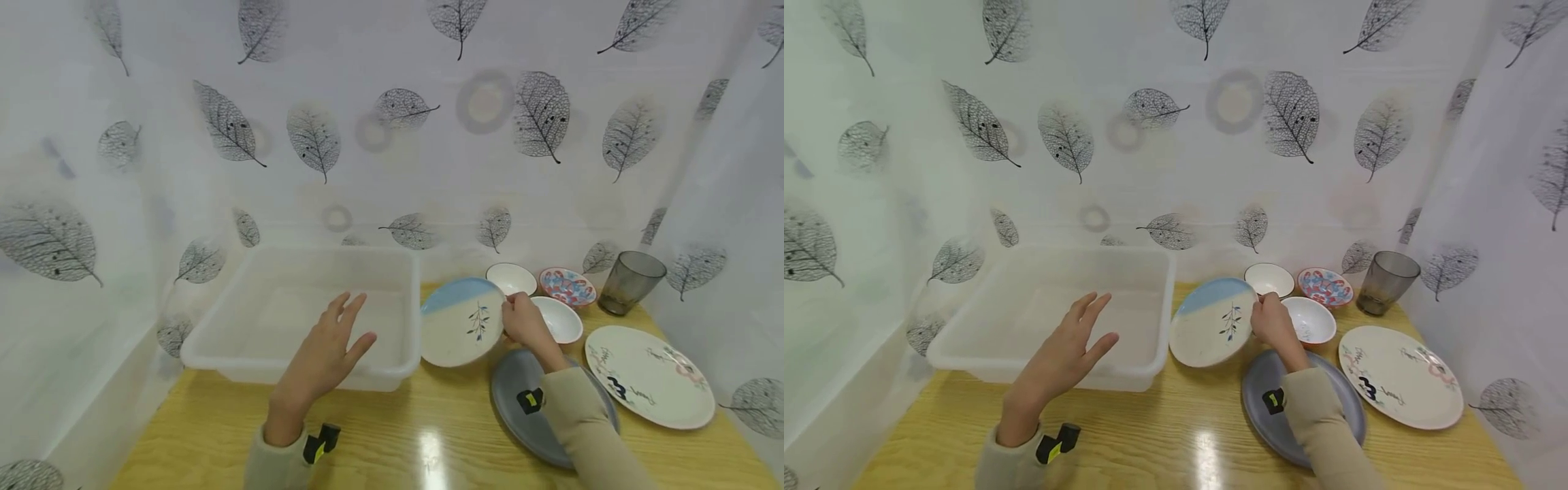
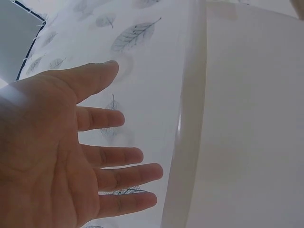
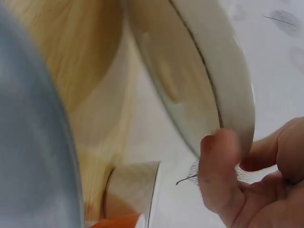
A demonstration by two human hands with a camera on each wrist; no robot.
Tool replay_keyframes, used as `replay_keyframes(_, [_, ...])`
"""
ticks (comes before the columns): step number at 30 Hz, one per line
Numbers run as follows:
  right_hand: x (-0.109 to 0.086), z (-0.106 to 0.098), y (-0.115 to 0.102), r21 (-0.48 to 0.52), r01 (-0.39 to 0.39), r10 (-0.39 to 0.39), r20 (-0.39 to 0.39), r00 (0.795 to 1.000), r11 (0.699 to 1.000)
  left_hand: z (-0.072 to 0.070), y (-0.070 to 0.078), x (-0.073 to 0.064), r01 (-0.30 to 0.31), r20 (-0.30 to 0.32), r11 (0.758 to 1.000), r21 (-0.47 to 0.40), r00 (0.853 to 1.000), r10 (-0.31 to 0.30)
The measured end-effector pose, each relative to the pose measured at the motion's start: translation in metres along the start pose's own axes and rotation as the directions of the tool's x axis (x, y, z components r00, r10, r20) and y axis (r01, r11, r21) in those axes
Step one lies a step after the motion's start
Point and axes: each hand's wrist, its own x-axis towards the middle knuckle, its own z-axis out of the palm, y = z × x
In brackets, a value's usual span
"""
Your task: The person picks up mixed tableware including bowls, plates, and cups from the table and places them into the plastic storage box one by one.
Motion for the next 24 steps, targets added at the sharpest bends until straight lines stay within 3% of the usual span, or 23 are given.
replay_keyframes(5, [-0.010, 0.000, -0.001, 0.231, -0.024, 0.011, 0.055, 0.998, 0.973, 0.000, 0.000, 0.001, -0.005, -0.008, 1.000, 0.011, 1.000, 0.005])
replay_keyframes(8, [-0.019, -0.003, 0.002, 0.316, -0.032, 0.010, 0.072, 0.997, 0.948, 0.000, 0.000, 0.001, -0.002, -0.011, 1.000, 0.014, 1.000, 0.002])
replay_keyframes(17, [-0.035, -0.012, 0.019, 0.443, -0.080, 0.054, 0.070, 0.996, 0.893, -0.001, 0.001, 0.001, 0.022, -0.002, 1.000, 0.010, 1.000, -0.022])
replay_keyframes(24, [-0.044, -0.016, 0.028, 0.562, -0.129, 0.063, 0.134, 0.989, 0.817, 0.002, -0.001, 0.000, 0.033, 0.017, 0.999, -0.001, 0.999, -0.033])
